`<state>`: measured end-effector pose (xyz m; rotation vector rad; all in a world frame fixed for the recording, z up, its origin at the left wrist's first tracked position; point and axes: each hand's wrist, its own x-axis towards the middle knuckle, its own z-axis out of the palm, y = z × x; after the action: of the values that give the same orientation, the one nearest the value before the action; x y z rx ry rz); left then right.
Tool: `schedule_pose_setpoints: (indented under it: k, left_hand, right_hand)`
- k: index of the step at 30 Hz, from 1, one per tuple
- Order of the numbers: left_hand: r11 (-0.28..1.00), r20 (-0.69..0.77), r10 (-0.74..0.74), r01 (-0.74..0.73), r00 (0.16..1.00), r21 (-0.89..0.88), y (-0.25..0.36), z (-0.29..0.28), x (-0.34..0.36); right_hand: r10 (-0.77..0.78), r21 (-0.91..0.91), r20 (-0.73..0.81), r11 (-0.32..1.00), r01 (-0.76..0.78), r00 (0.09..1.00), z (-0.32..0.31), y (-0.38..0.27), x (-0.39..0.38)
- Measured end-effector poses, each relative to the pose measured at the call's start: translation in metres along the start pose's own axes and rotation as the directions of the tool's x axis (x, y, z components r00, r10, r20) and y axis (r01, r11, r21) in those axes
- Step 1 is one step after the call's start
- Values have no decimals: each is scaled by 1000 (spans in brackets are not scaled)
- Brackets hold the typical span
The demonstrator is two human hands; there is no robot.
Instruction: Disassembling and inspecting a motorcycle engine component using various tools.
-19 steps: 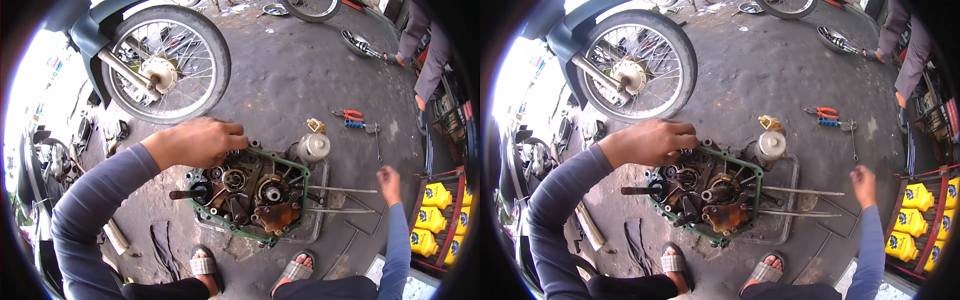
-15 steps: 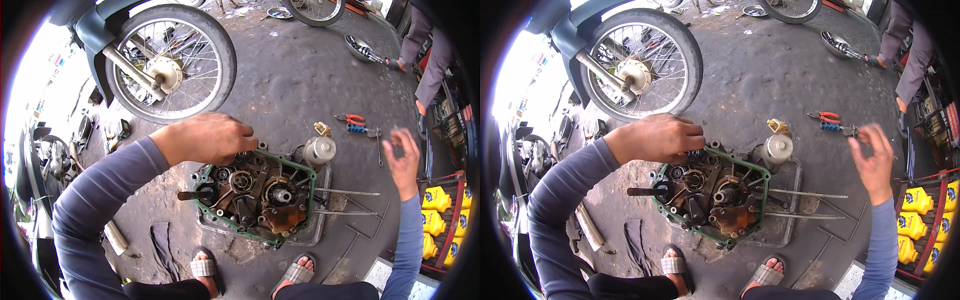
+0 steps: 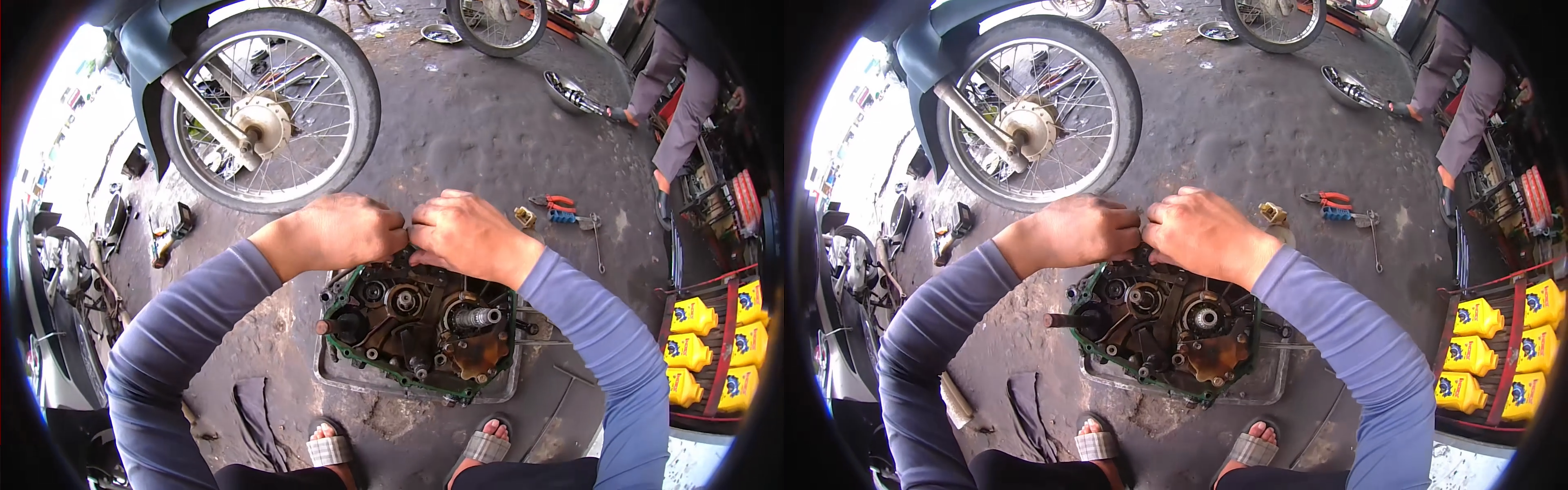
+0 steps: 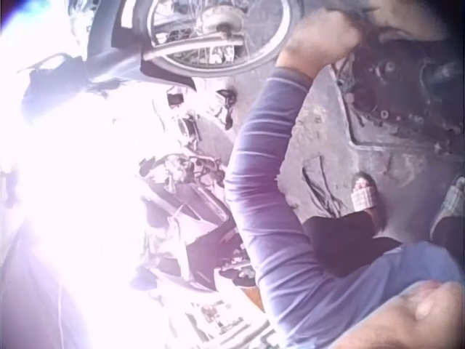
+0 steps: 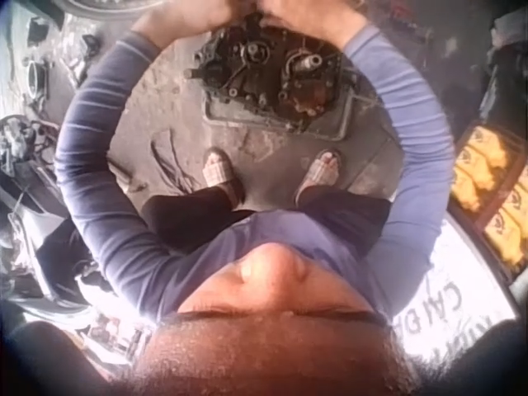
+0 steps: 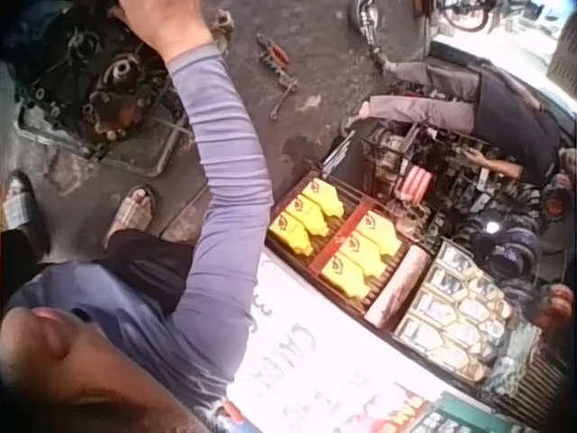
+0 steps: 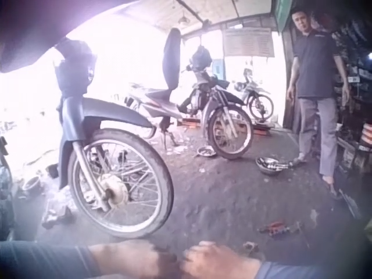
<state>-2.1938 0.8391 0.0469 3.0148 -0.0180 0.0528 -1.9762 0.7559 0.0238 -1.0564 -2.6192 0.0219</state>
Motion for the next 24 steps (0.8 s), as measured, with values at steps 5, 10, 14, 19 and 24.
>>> schedule_pose_setpoints:
  k: [5, 10, 14, 19, 24]
  left_hand:
    - [966, -23, 141, -132, 990, 223, 0, 9, -10]
    - [968, -55, 151, -136, 987, 212, 2, 12, -14]
    - [984, -60, 94, -84, 994, 156, 4, 9, -13]
    - [999, 5, 14, -15, 1000, 34, 5, 4, -6]
    - [996, -16, -32, 33, 999, 89, 8, 8, -10]
  right_hand:
    - [-237, -238, -104, 949, 207, 966, 12, 1, -4]
    - [-316, -300, -122, 915, 269, 941, 17, 2, -6]
    - [-339, -293, -79, 907, 303, 938, 13, 4, -5]
    - [-332, -294, -35, 905, 308, 943, 7, 3, -4]
    - [-225, -192, -89, 960, 205, 970, 10, 0, -9]
